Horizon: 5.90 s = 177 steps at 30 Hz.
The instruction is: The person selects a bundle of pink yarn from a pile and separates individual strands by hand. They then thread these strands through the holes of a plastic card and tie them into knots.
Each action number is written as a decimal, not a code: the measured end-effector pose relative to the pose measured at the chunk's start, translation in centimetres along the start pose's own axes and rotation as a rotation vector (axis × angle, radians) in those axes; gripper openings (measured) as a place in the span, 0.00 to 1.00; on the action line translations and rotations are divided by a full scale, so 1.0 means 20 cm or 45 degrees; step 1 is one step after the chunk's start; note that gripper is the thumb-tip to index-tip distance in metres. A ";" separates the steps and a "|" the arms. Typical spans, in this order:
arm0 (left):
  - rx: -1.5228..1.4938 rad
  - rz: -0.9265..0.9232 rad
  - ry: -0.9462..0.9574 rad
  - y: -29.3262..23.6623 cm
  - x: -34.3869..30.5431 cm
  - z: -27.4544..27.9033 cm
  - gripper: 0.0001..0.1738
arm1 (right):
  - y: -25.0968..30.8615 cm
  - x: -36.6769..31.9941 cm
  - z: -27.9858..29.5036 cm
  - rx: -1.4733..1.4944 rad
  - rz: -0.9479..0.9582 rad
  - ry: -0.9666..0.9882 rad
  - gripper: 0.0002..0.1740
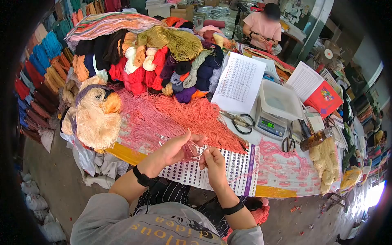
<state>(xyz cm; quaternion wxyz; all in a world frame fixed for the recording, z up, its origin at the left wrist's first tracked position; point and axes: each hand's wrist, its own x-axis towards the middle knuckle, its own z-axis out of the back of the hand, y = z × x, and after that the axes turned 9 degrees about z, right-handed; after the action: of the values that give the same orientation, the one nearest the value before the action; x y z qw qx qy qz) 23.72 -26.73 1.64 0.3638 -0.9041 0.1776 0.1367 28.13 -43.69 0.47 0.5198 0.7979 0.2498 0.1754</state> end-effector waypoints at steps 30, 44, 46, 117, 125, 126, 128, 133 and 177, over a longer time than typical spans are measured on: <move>-0.618 -1.122 -0.422 -0.80 -1.07 0.99 0.28 | 1.02 -0.44 1.88 -0.275 1.047 -0.964 0.09; -0.199 0.286 -0.250 0.16 0.15 0.27 0.28 | -0.28 0.23 0.44 -0.768 0.006 0.074 0.08; -0.192 0.425 -0.227 0.20 0.19 0.26 0.27 | -0.36 0.25 0.44 -0.740 -0.062 0.062 0.06; 0.190 0.111 0.149 0.05 0.10 -0.07 0.29 | -0.04 0.05 0.04 -0.451 0.060 -0.033 0.07; -0.078 0.046 0.115 0.04 0.08 -0.05 0.27 | 0.03 0.00 0.02 -0.269 0.093 -0.005 0.07; -0.080 0.044 0.114 0.04 0.09 -0.05 0.27 | 0.04 -0.01 0.02 -0.270 0.092 -0.003 0.07; -0.086 -0.028 0.018 0.04 0.10 -0.05 0.25 | 0.05 -0.02 0.02 -0.252 0.060 -0.017 0.06; -0.001 -0.086 -0.015 0.03 0.10 -0.03 0.23 | 0.06 -0.04 0.05 -0.290 0.065 0.036 0.06; -0.557 0.116 0.000 -0.23 -0.20 0.45 0.21 | 0.47 -0.06 0.65 -0.629 0.743 -0.465 0.07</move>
<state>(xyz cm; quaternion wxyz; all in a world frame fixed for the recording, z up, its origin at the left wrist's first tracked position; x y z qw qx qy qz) 21.07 -16.42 -0.36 0.1523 -0.9525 0.1845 0.1882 36.21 -57.16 3.87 0.6599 0.7045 -0.1323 0.2254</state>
